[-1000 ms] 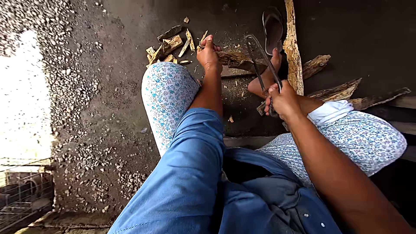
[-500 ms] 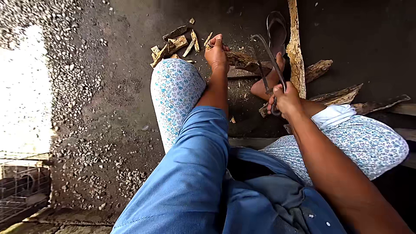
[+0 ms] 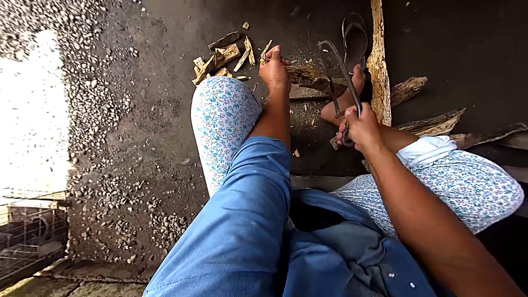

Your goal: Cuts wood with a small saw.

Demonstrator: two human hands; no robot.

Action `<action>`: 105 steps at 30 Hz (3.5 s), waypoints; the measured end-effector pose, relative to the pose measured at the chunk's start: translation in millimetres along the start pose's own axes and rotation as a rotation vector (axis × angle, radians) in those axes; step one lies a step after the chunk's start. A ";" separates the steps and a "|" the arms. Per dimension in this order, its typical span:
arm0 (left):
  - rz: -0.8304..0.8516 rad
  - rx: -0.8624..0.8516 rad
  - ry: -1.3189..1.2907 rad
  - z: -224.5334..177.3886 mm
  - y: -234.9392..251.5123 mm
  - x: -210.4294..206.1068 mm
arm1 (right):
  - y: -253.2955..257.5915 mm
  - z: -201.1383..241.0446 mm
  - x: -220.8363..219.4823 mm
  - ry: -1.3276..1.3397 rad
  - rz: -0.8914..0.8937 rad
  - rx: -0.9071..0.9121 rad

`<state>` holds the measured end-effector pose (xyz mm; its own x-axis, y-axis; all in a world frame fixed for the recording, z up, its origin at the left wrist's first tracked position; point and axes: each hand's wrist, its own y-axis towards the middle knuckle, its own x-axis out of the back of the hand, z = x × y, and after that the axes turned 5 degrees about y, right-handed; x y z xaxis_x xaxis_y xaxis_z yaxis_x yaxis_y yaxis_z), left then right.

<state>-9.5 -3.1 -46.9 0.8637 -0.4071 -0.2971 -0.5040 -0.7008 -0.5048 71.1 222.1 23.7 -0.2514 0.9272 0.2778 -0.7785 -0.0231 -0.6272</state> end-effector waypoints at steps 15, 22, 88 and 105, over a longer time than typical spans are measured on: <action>-0.017 0.027 -0.004 1.2 9.2 6.5 | 5.0 -6.5 -5.2 0.068 0.005 -0.010; -0.047 0.041 -0.037 4.9 17.5 20.3 | -51.2 -18.4 25.9 0.046 0.071 -0.057; 0.236 -0.095 0.020 5.9 3.1 19.4 | -38.4 -40.1 -6.5 -0.068 0.016 -0.104; -0.144 0.053 0.072 9.1 14.3 9.0 | -45.8 -24.2 3.1 -0.145 0.019 -0.046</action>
<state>-9.0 -11.5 -64.2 0.9242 -0.3468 -0.1603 -0.3724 -0.7240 -0.5807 119.9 235.1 35.7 -0.3489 0.8629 0.3656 -0.7463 -0.0199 -0.6653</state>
